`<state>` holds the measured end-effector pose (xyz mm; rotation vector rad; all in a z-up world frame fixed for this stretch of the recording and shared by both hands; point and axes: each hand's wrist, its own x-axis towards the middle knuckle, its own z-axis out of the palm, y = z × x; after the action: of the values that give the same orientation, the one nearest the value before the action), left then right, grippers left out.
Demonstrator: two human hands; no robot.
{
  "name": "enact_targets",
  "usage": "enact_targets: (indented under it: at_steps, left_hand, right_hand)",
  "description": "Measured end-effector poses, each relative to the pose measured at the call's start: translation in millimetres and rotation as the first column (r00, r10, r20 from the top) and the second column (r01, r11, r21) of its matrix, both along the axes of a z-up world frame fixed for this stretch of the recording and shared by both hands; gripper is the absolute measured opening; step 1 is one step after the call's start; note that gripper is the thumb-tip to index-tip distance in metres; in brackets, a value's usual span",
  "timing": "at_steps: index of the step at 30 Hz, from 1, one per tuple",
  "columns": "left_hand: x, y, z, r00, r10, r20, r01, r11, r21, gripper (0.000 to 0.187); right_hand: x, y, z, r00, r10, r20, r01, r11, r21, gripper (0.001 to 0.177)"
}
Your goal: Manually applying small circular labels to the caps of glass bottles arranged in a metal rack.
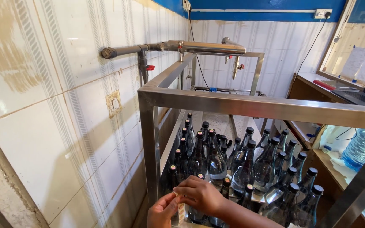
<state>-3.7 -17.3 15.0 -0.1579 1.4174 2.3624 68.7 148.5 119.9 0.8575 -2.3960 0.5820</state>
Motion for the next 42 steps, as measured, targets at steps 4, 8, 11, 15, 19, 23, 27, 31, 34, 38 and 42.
enact_targets:
  at_steps: [4,8,11,15,19,23,27,31,34,38,42]
  left_hand:
    - [12,-4,18,0.976,-0.123,-0.182,0.088,0.978,-0.187,0.057]
    - [4,-3,-3,0.870,-0.151,-0.469,-0.169,0.803,-0.571,0.034]
    - [3,-6,-2,0.839,-0.232,-0.493,-0.128,0.796,-0.591,0.054]
    - [-4,-15,4,0.898,-0.341,-0.280,0.049,0.708,-0.705,0.048]
    - [-37,-14,-56,0.860,-0.296,-0.415,-0.048,0.763,-0.644,0.041]
    - [-59,-21,-94,0.818,-0.300,-0.491,0.023,0.869,-0.494,0.042]
    - [-85,-30,-121,0.778,-0.362,-0.514,0.108,0.882,-0.459,0.045]
    - [-80,-35,-104,0.796,-0.479,-0.370,0.170,0.764,-0.623,0.047]
    - [-101,-32,-139,0.764,-0.484,-0.426,0.207,0.810,-0.548,0.049]
    - [-130,-29,-180,0.631,-0.533,-0.563,0.402,0.846,-0.350,0.053]
    - [-114,-29,-153,0.549,-0.548,-0.630,0.462,0.828,-0.318,0.046]
  right_hand:
    - [4,5,12,1.000,0.002,-0.021,-0.004,0.998,-0.068,0.027]
    - [2,10,28,0.935,0.179,0.307,-0.084,0.951,-0.297,0.035]
    - [-8,21,29,0.842,0.206,0.498,0.051,0.890,-0.454,0.031]
    - [-37,39,45,0.832,0.004,0.555,0.266,0.875,-0.405,0.022]
    - [-87,90,89,0.746,-0.165,0.645,0.632,0.481,-0.608,0.020]
    - [-140,148,108,0.651,-0.615,0.445,0.757,0.565,-0.328,0.019]
    - [-168,184,101,0.628,-0.567,0.533,0.775,0.522,-0.358,0.018]
    - [-183,200,102,0.520,-0.727,0.450,0.852,0.476,-0.216,0.041]
    - [-184,205,96,0.465,-0.712,0.526,0.876,0.457,-0.156,0.040]
    - [-161,178,110,0.476,-0.694,0.540,0.840,0.540,-0.047,0.041]
    - [-161,173,108,0.413,-0.733,0.540,0.846,0.528,0.070,0.040]
